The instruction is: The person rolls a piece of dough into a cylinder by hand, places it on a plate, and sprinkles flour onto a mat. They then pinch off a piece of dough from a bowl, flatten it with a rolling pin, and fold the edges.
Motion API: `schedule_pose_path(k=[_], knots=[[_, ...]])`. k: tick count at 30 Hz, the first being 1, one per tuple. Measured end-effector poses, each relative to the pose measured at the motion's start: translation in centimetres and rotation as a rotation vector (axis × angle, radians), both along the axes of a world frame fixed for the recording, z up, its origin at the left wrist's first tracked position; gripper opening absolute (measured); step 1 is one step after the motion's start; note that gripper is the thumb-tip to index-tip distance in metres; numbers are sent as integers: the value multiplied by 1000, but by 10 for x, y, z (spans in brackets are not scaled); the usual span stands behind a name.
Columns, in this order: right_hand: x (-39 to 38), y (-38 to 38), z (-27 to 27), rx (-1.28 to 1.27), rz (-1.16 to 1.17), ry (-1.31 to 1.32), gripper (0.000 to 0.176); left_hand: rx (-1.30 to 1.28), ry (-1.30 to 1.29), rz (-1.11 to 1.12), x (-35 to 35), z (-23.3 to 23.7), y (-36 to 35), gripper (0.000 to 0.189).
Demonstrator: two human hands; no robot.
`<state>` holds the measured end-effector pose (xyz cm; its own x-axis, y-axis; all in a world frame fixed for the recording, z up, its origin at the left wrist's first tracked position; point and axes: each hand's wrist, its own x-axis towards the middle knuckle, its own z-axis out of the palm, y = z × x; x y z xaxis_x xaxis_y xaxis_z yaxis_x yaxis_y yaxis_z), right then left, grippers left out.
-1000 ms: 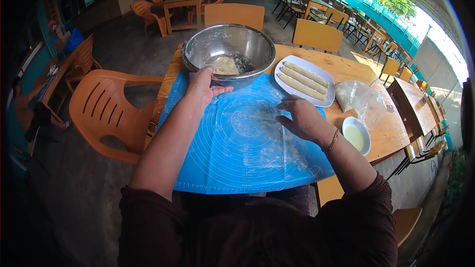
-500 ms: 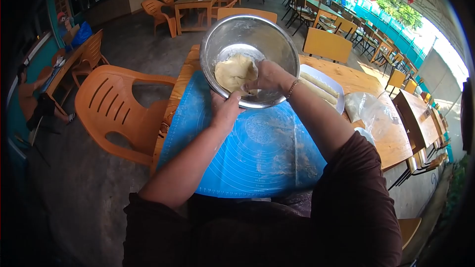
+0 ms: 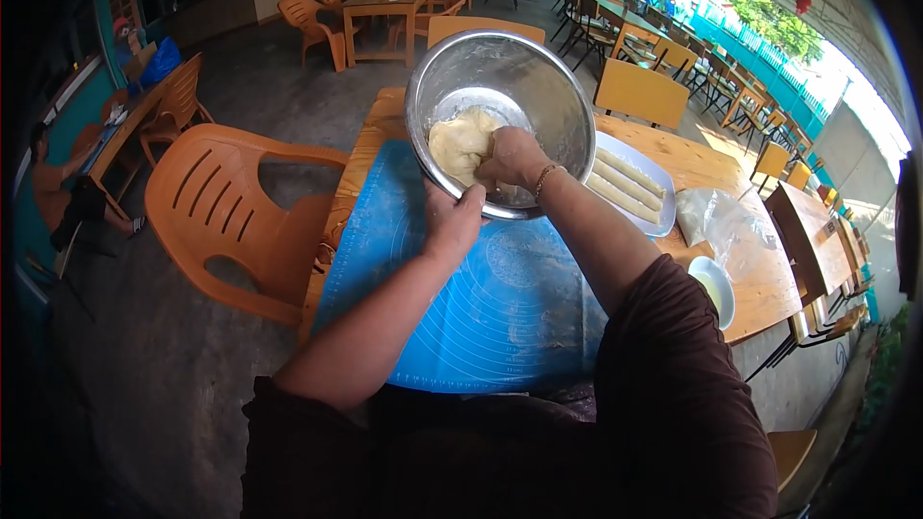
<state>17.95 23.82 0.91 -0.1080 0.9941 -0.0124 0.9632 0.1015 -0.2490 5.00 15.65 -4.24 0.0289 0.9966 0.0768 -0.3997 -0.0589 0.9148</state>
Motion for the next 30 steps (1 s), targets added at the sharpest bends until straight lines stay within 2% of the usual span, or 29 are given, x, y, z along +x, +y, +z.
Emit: schedule_pose_path(k=[2,4,6,8,9,10,11,12,14,18,20,21,23,25,28,29,30], knots=[[-1,3,-11,103,-4,-48,33,1,0,3,3,0,-1,77],[2,13,-20,119,54,-94,34,14,-109,28,8,1,-2,84],[4,9,-15,132,110,-139,37,8,-97,39,10,7,-8,78],[0,-13,13,56,338,-342,37,2,-89,52,12,10,-9,72],[4,-7,10,54,340,-342,37,-22,-132,41,14,8,-8,81],[8,4,7,14,504,-497,37,-47,-175,28,16,7,-6,91],[14,11,3,-29,667,-651,38,-50,-176,29,17,4,-5,91],[16,7,7,-32,668,-652,38,-27,-172,25,19,0,-3,92],[21,0,19,-223,179,32,41,-4,-169,19,21,-6,3,92],[8,-17,44,-208,241,-39,43,24,-129,6,18,-6,10,89],[-5,-23,40,-172,353,-358,41,16,-137,-24,18,-3,8,88],[-6,-30,40,-142,262,-266,40,16,-170,-32,18,-2,6,86],[-1,-21,30,-103,246,-275,40,21,-203,-33,17,2,3,83],[-1,-15,23,-67,231,-283,41,54,-138,15,16,9,-3,64],[4,-11,15,-21,191,-265,40,49,-121,8,16,5,0,65],[5,-9,14,-12,250,-302,38,48,-119,8,16,4,2,65],[6,-6,11,-3,312,-340,36,40,-140,-6,16,4,4,73]])
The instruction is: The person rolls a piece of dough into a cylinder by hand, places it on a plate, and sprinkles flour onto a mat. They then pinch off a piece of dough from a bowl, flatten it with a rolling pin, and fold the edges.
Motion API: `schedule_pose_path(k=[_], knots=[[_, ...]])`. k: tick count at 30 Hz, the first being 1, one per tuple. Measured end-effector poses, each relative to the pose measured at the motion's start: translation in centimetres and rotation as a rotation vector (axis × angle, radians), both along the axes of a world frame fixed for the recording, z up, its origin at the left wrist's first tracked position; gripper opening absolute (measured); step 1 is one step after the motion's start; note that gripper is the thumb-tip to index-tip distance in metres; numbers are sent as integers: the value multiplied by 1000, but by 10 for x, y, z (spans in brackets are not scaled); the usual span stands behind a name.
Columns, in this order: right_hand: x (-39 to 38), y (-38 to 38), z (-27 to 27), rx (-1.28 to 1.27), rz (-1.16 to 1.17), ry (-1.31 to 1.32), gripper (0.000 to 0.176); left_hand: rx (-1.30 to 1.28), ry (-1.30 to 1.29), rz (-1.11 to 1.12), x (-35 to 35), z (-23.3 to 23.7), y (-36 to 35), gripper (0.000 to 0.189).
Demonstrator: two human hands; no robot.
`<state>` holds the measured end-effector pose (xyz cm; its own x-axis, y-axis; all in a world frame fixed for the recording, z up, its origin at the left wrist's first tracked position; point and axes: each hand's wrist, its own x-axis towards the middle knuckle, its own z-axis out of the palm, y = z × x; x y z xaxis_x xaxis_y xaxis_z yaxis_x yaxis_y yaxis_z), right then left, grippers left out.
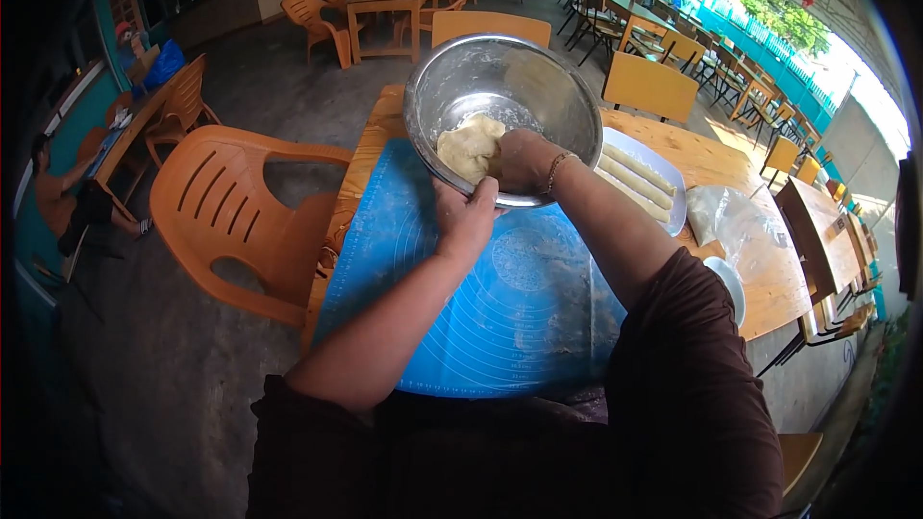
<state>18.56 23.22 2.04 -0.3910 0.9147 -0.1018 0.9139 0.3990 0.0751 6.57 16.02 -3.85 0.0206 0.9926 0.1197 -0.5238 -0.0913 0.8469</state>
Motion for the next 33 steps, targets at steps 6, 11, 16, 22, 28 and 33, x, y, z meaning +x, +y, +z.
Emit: schedule_pose_path(k=[6,11,16,22,28,33], knots=[[9,12,4,-59,218,-73,30,35,91,76,6,-2,-1,66],[-5,-24,34,-169,-158,315,52,33,103,69,5,3,0,68],[2,-6,20,-115,-30,315,53,-10,132,129,7,8,-2,73],[11,-7,22,-271,-193,815,42,59,210,137,9,0,0,75],[15,-4,16,-427,-147,1064,33,51,182,131,8,1,2,78],[24,-7,16,-575,-131,1346,22,143,294,224,8,-8,12,91]])
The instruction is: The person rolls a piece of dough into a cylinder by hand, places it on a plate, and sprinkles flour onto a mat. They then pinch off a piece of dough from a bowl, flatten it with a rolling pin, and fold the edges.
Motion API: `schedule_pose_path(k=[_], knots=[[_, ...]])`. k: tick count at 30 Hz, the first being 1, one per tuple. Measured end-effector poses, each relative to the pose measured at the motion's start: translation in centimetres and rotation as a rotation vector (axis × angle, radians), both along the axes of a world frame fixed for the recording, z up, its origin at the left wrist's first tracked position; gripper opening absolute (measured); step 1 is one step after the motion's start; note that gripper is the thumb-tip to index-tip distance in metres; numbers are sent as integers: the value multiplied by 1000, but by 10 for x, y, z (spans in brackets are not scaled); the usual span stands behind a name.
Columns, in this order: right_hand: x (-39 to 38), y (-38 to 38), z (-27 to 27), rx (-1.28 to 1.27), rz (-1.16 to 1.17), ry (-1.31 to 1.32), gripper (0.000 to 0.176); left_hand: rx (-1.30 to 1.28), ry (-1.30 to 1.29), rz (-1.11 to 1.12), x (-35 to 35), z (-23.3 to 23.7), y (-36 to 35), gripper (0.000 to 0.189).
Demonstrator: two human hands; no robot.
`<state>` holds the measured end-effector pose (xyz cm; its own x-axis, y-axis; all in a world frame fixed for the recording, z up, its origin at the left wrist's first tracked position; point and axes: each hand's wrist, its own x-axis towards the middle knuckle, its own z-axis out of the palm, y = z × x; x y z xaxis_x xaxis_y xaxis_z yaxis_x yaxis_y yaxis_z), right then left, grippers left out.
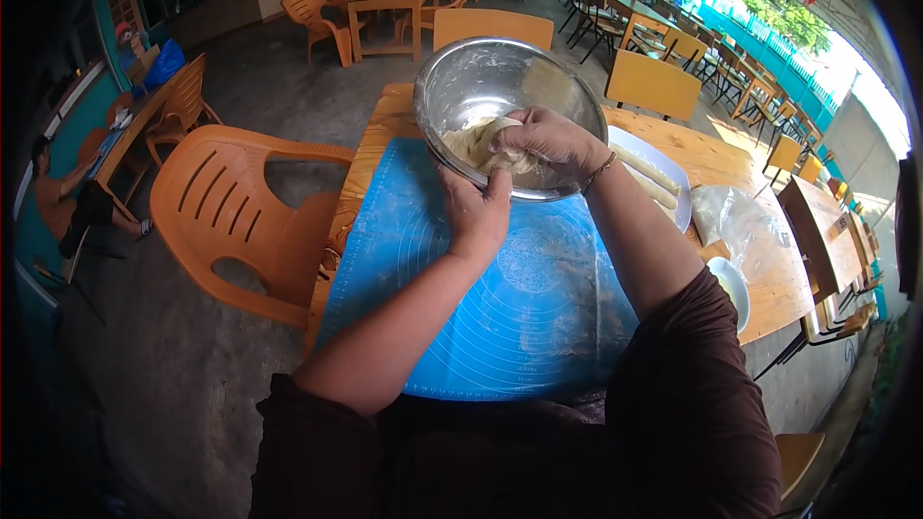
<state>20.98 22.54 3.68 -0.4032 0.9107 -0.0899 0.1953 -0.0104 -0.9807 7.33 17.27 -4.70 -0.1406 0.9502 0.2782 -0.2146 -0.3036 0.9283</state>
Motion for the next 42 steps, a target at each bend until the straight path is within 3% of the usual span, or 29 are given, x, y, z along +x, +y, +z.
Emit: schedule_pose_path(k=[2,4,5,7,10,11,13,15,17,19,21,24,26,30,31,32,34,39,41,42], knots=[[4,2,1,-2,1,26,21,68,125,111,1,-8,2,98],[6,3,3,-2,2,55,20,-19,269,180,-2,8,-12,115],[6,5,5,30,3,-37,21,-16,270,178,-3,9,-11,115],[2,-1,14,65,0,-128,23,60,544,386,-7,18,-10,127],[-8,-3,23,144,-29,-503,32,-79,672,349,-15,48,-14,130],[-11,1,25,148,-35,-501,32,-72,673,346,-16,54,-11,130],[-19,4,31,375,-25,-881,39,-83,962,343,-19,65,-4,127],[-18,4,32,295,-53,-845,45,-37,1080,335,-21,78,7,118],[-17,11,27,288,-137,-803,40,112,1259,-41,-25,90,26,111],[-12,21,21,257,-128,-695,37,180,1365,-4,-21,101,42,108],[-8,32,13,226,-118,-591,35,-7,1376,-420,-18,110,62,106],[5,53,-8,341,-72,-570,30,17,1376,-379,-16,88,76,100],[20,68,-28,310,-30,-268,26,60,1308,-390,-14,90,75,97],[17,46,-12,316,-99,-293,21,-101,1287,-426,-9,82,88,68],[10,25,8,190,-197,-246,20,-110,1346,-422,-6,79,96,56],[7,12,20,58,-297,-195,20,-105,1349,-427,-3,80,95,56],[11,9,23,91,-275,-218,20,-142,1396,-310,1,78,91,41],[26,-16,51,122,-203,-213,21,-205,1431,-342,1,81,96,45],[43,-31,75,197,-135,-10,20,-274,1443,-360,2,83,98,47],[49,-44,86,196,-148,-11,20,-170,1534,-312,2,79,100,48]])
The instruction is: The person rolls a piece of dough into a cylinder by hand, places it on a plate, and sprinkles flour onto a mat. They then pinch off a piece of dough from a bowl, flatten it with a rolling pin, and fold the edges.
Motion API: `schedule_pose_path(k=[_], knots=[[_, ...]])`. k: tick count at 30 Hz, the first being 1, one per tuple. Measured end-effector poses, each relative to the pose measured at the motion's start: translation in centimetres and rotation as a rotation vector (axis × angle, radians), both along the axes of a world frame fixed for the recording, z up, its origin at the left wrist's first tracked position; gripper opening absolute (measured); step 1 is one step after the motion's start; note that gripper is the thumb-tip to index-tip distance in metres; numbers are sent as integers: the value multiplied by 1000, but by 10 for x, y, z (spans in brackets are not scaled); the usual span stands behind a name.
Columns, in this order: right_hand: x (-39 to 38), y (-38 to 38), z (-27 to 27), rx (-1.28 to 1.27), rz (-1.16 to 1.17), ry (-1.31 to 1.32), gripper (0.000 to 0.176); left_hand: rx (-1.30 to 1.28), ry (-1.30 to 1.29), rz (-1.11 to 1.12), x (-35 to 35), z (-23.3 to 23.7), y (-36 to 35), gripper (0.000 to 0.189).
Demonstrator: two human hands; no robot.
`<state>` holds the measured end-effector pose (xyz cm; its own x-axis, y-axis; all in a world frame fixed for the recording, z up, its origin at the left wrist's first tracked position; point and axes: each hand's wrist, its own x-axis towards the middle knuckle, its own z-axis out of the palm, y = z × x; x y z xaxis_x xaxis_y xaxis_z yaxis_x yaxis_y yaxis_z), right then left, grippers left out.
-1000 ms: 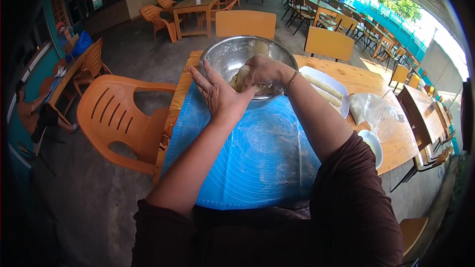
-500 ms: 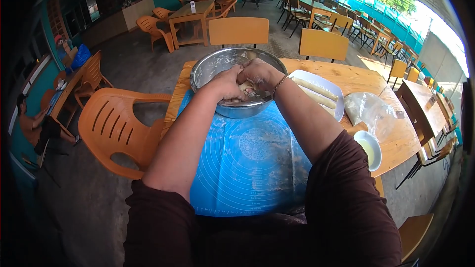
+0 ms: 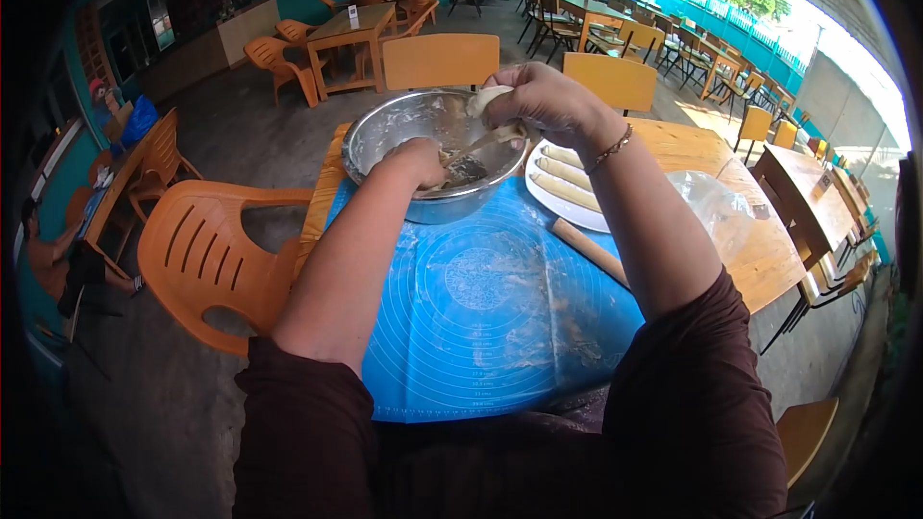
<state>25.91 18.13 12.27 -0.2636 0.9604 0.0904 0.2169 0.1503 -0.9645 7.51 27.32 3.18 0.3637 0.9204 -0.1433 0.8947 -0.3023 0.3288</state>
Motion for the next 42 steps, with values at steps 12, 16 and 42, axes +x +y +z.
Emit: schedule_pose_path(k=[12,16,42], knots=[[66,-76,-50,-165,69,554,26,277,-413,-152,-9,29,-37,54],[60,-102,-67,-133,180,558,39,68,-1127,-142,-3,28,-107,41],[-63,-104,-140,551,-235,-59,51,-332,-1717,12,24,-72,-151,29]])
